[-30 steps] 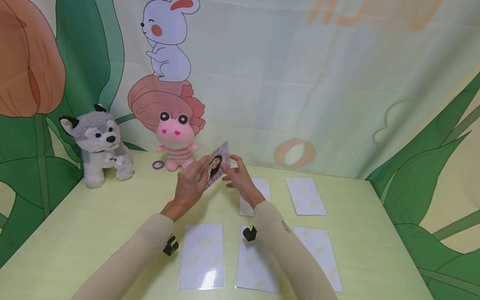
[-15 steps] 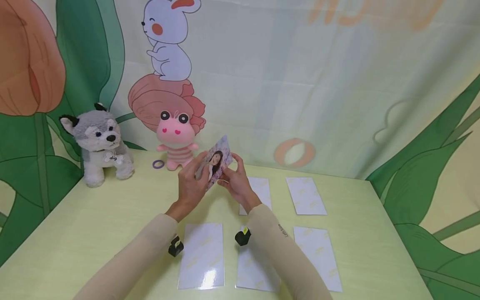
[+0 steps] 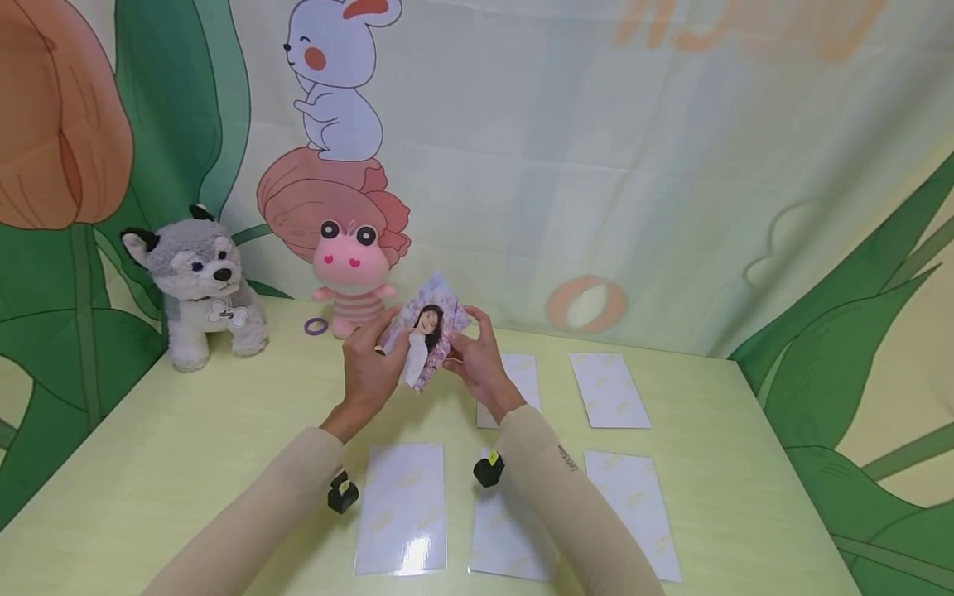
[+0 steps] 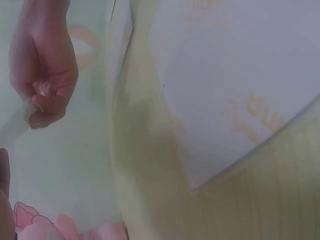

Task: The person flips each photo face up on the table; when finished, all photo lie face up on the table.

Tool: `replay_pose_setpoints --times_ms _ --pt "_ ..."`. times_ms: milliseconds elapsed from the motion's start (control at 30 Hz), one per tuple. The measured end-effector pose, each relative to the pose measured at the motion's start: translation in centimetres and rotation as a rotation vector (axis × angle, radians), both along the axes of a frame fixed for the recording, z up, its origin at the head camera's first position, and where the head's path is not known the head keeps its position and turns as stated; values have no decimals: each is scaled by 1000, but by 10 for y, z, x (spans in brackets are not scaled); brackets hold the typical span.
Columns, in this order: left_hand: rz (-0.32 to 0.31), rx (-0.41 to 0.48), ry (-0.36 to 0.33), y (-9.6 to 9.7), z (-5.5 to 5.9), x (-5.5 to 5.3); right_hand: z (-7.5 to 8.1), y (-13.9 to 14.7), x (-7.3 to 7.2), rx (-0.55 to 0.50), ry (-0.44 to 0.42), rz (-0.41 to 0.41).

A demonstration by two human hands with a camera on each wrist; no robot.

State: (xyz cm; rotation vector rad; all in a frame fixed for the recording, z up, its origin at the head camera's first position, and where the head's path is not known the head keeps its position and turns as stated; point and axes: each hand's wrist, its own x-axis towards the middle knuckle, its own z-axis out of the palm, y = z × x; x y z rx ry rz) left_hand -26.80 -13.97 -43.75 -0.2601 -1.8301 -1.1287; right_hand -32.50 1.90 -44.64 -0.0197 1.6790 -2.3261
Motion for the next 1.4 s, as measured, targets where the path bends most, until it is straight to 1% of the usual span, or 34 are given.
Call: replay_pose_setpoints --times_ms 100,233,367,433,500,567,667,767,900,1100,1200,1300,1400 --pt "-8 2 -20 -3 -1 2 0 3 -3 42 18 4" --pt "-23 -28 -43 -8 -3 3 0 6 -7 97 74 1" --pt "-38 -123 -74 -13 -5 5 2 11 -10 150 124 -21" --pt "-51 -180 -100 -15 -6 7 3 14 -12 179 145 -23" --pt "-66 -233 -150 -18 -6 9 4 17 -12 216 170 -20" --pt "-93 -272 -221 -21 -6 11 3 20 -14 250 195 -16" --pt "-139 -319 -363 -25 -7 13 0 24 -18 295 228 -6" --pt "-186 -363 -500 -28 -9 13 -4 27 -23 332 239 8" --pt "-216 -411 -635 -31 -11 13 -6 28 -24 407 240 38" --pt "-241 -467 -783 -35 -10 14 -6 24 -25 548 273 102" --pt "-259 -487 -852 -38 -11 14 -7 21 -24 634 291 146" --pt "-273 -509 -898 -40 -14 13 -8 18 -24 698 304 177" --pt "-283 -518 -935 -43 -18 12 -10 15 -24 717 297 207"
